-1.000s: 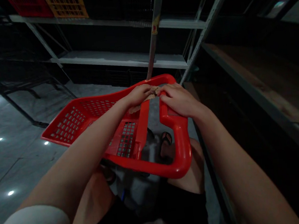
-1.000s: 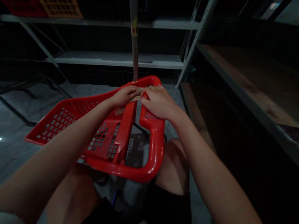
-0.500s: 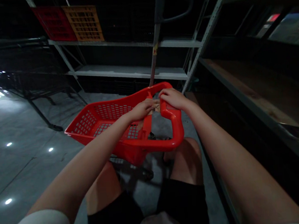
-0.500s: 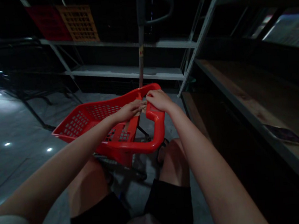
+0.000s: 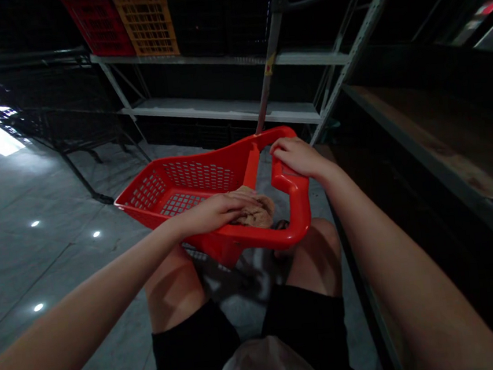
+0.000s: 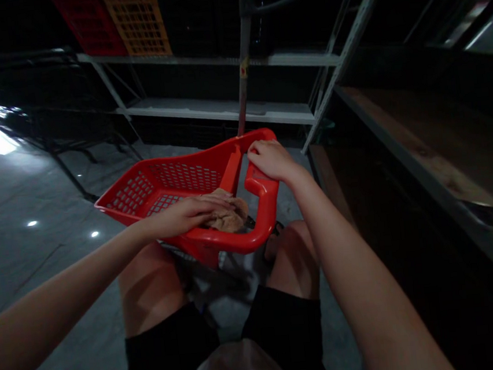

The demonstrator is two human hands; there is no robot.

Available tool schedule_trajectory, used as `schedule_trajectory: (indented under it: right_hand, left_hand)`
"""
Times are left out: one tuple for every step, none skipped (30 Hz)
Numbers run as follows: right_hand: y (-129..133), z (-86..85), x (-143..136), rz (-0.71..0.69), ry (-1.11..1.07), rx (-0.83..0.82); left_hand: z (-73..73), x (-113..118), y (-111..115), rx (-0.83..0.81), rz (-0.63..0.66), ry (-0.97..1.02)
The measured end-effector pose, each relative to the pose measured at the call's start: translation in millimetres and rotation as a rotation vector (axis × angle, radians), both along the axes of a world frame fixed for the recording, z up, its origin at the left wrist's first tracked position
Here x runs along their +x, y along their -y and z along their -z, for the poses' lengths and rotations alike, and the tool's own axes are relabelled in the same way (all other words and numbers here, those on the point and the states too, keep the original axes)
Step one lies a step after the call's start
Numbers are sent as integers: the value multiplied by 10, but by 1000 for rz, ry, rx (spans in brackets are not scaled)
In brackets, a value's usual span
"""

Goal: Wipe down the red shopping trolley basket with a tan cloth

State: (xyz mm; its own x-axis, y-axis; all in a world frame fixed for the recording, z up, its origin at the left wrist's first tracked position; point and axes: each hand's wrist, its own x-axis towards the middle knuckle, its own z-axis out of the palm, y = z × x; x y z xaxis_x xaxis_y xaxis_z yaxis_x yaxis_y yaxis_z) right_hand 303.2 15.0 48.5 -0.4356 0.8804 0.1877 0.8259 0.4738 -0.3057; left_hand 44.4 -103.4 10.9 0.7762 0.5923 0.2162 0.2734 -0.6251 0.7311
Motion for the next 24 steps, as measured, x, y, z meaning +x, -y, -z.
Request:
schedule_trajectory:
  right_hand:
    - [7, -5, -5, -4, 18, 6]
    - [12, -11, -9, -10, 37, 11]
    - [15, -16, -12, -18, 55, 15]
    - [17, -20, -15, -25, 70, 21]
    - [19, -22, -16, -29, 82, 28]
    - [21, -22, -15, -32, 90, 33]
    - [24, -21, -14, -34, 94, 37]
    - [28, -19, -12, -36, 94, 37]
    - [32, -17, -9, -39, 92, 35]
    - [38, -16, -7, -41, 86, 32]
    - [43, -15, -5, -42, 80, 28]
    - [47, -15, -4, -41, 74, 24]
    - [50, -16, -2, -36, 68, 20]
    - [51, -16, -1, -31, 62, 16]
    - [47, -15, 1, -27, 56, 14]
    - [38, -11, 3, -22, 52, 12]
    - [23, -5, 5, -19, 50, 11]
    - [-1, 3, 6, -15, 51, 11]
    - [-32, 13, 6, -12, 54, 12]
    - [-71, 24, 3, -8, 60, 11]
    - [-114, 34, -2, -6, 65, 11]
    - [-159, 44, -9, -5, 69, 11]
    - [-204, 52, -19, -3, 71, 10]
    - [-246, 58, -31, -2, 72, 9]
  left_hand:
    - [21, 8, -48, 13, -20, 6]
    - [49, 19, -125, 23, -42, 12]
    - [82, 34, -234, 34, -60, 16]
    - [117, 54, -375, 48, -77, 20]
    - [154, 80, -545, 65, -90, 21]
    - [190, 111, -739, 84, -100, 19]
    - [223, 149, -948, 104, -111, 14]
    - [254, 193, -1164, 122, -128, 9]
    - [282, 242, -1376, 136, -148, 4]
    - [307, 295, -1574, 149, -174, 0]
    - [329, 350, -1748, 161, -202, -9]
    - [348, 403, -1892, 174, -234, -20]
    - [364, 452, -2002, 188, -265, -36]
    - [377, 495, -2077, 205, -297, -54]
    - [386, 530, -2120, 222, -323, -69]
    - [392, 555, -2134, 238, -338, -77]
    - [394, 571, -2124, 252, -341, -80]
    - [394, 577, -2097, 263, -336, -82]
    - [393, 576, -2054, 268, -324, -88]
    - [390, 567, -2000, 269, -315, -94]
    - [388, 552, -1931, 267, -313, -98]
    - [384, 530, -1847, 261, -314, -100]
    - [379, 502, -1743, 253, -314, -96]
    - [370, 467, -1618, 240, -310, -86]
